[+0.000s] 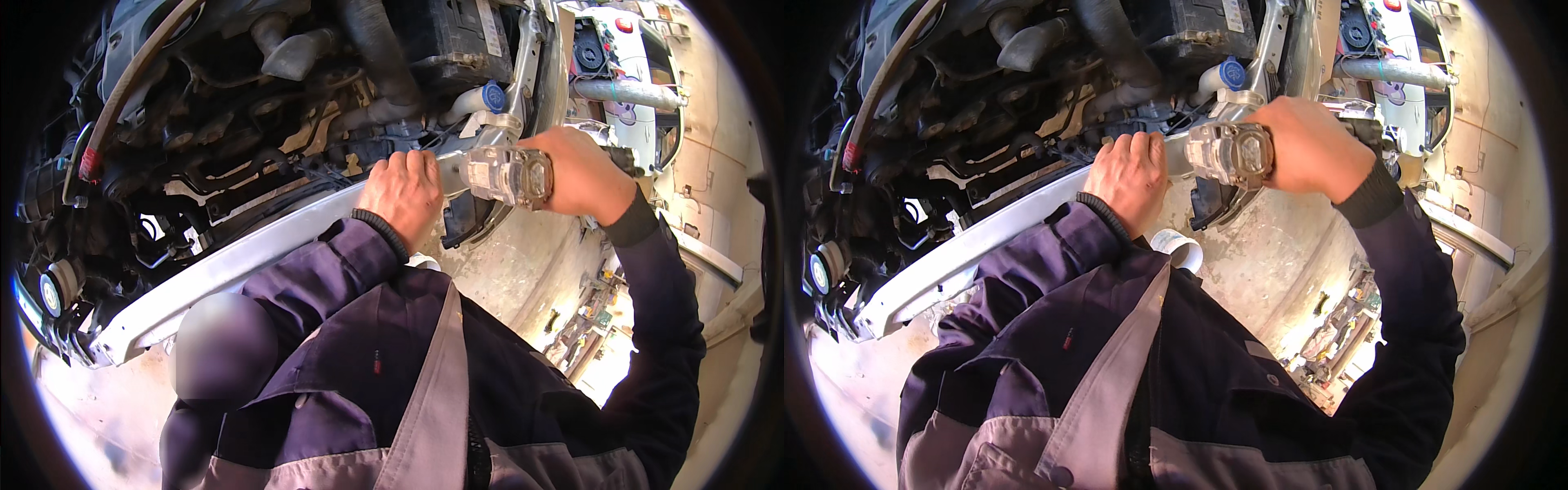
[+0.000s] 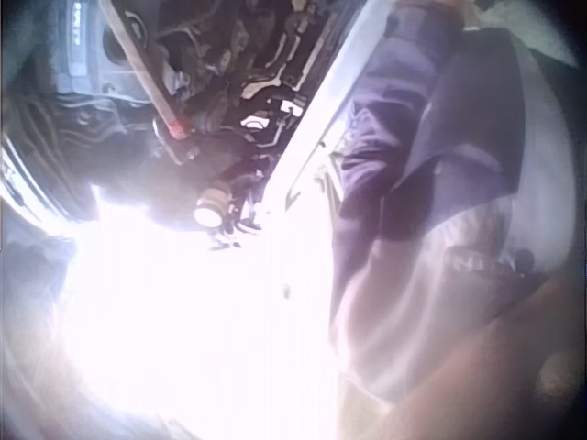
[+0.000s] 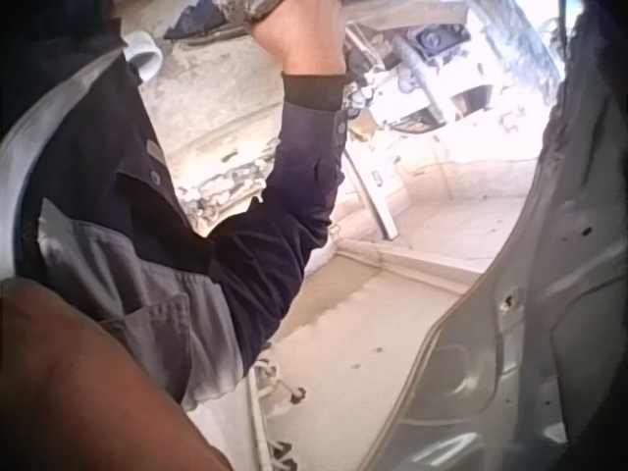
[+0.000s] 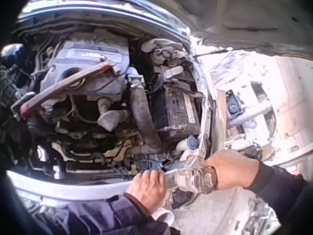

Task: The person positions a metal bumper bracket at the front of a car with the hood open, then uses a pneumatic impact wrench to drive multiple bolts into the bracket. The person repeatedly aligns and fastens the bracket to the vehicle frame.

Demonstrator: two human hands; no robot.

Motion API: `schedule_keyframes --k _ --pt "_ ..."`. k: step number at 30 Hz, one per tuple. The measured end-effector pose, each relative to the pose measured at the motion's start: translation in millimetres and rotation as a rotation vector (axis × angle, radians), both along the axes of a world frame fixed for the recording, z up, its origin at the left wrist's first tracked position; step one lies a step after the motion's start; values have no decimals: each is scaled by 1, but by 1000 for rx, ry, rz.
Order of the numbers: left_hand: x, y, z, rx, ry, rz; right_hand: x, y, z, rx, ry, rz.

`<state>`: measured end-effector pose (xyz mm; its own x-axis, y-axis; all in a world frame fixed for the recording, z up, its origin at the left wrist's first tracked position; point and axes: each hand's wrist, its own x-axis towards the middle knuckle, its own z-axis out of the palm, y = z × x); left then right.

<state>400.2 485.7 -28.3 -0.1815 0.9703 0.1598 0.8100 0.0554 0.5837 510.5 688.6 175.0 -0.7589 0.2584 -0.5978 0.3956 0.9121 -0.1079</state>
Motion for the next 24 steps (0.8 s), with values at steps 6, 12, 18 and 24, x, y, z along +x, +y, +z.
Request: schedule_keyframes --k 6,12,18,24 --pt "1 -1 -3 63 37 15 6 16 -6 44 -6 -27" --pt "0 -1 -5 77 71 -3 37 21 -17 35 76 -91" --pt "-1 -2 -4 73 94 -21 57 20 -28 24 221 -68" --pt "-1 -1 -3 35 22 -37 35 30 -18 -50 30 -62"
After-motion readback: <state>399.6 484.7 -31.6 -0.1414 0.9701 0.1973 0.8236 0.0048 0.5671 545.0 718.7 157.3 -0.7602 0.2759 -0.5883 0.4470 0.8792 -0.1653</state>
